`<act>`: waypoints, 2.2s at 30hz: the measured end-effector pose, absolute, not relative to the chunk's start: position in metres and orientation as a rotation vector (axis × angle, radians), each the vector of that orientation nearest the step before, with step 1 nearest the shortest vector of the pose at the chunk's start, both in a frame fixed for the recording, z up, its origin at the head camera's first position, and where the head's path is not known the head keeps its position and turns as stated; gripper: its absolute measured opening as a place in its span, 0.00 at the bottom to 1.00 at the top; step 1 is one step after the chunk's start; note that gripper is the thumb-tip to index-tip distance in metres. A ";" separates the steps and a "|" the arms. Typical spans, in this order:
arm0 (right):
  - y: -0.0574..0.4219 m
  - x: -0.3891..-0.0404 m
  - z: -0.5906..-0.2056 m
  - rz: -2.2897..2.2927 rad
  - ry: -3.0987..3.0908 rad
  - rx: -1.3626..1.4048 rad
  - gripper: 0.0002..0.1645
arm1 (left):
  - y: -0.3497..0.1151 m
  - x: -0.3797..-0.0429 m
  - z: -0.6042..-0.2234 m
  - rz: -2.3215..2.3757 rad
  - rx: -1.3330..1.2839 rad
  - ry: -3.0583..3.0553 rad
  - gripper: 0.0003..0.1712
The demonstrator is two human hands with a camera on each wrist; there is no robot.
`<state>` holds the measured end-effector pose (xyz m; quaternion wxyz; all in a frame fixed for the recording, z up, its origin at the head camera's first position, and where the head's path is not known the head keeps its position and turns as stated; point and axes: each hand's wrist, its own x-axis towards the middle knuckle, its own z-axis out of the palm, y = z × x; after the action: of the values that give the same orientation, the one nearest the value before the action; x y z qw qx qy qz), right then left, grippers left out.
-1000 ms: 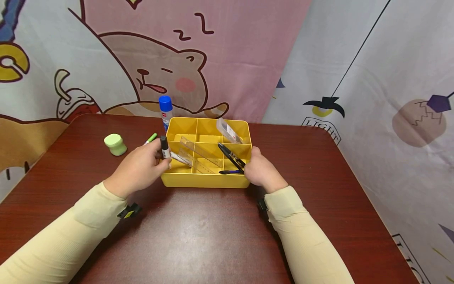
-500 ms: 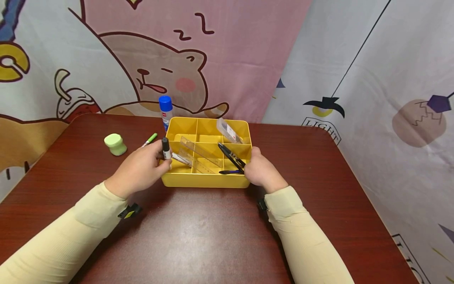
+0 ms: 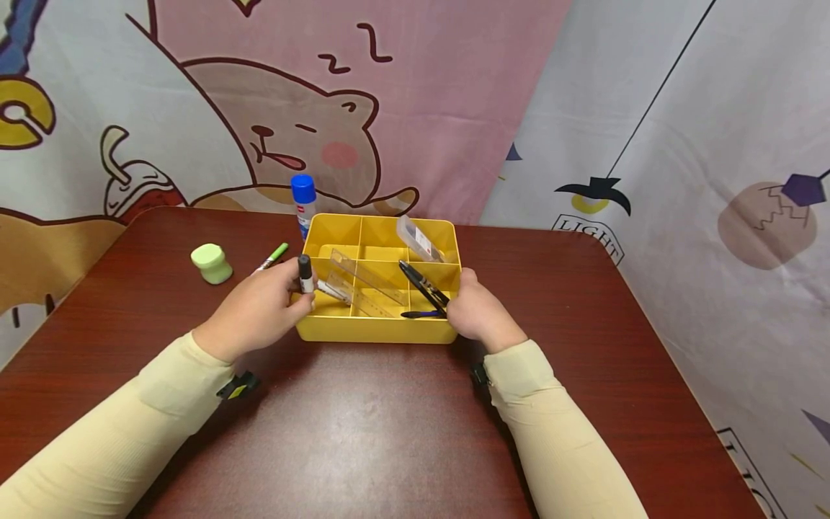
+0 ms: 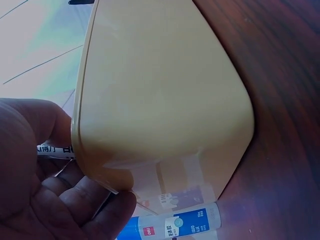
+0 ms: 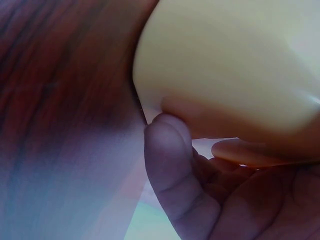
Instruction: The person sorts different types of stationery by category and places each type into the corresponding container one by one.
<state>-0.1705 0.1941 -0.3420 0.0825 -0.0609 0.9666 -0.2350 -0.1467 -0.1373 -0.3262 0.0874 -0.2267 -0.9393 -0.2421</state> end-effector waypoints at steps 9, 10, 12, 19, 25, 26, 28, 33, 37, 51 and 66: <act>0.195 -0.171 -0.343 -0.702 2.888 -0.187 0.32 | -0.137 -0.147 -0.327 -0.731 -0.680 -2.801 0.10; 0.195 -0.171 -0.342 -0.703 2.889 -0.188 0.32 | -0.137 -0.147 -0.327 -0.733 -0.678 -2.802 0.10; 0.195 -0.171 -0.343 -0.702 2.890 -0.188 0.32 | -0.137 -0.147 -0.327 -0.737 -0.682 -2.801 0.10; 0.194 -0.171 -0.342 -0.696 2.889 -0.188 0.32 | -0.137 -0.147 -0.327 -0.741 -0.699 -2.803 0.11; 0.194 -0.171 -0.342 -0.698 2.893 -0.191 0.32 | -0.137 -0.147 -0.326 -0.715 -0.702 -2.811 0.10; 0.194 -0.171 -0.342 -0.699 2.893 -0.194 0.32 | -0.137 -0.147 -0.326 -0.710 -0.704 -2.814 0.10; 0.195 -0.171 -0.342 -0.701 2.893 -0.196 0.32 | -0.136 -0.147 -0.326 -0.699 -0.707 -2.819 0.10; 0.195 -0.171 -0.343 -0.700 2.894 -0.194 0.32 | -0.136 -0.148 -0.327 -0.685 -0.712 -2.826 0.10; 0.195 -0.171 -0.343 -0.696 2.895 -0.191 0.32 | -0.136 -0.148 -0.328 -0.675 -0.724 -2.821 0.10; 0.195 -0.171 -0.343 -0.693 2.892 -0.189 0.33 | -0.135 -0.147 -0.328 -0.667 -0.732 -2.837 0.10; 0.195 -0.171 -0.343 -0.713 2.887 -0.185 0.33 | -0.135 -0.146 -0.328 -0.669 -0.719 -2.847 0.10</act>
<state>-0.1711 0.1951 -0.3433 0.0811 -0.0618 0.9657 -0.2386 -0.1460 -0.1348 -0.3279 0.0648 -0.2382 -0.9434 -0.2216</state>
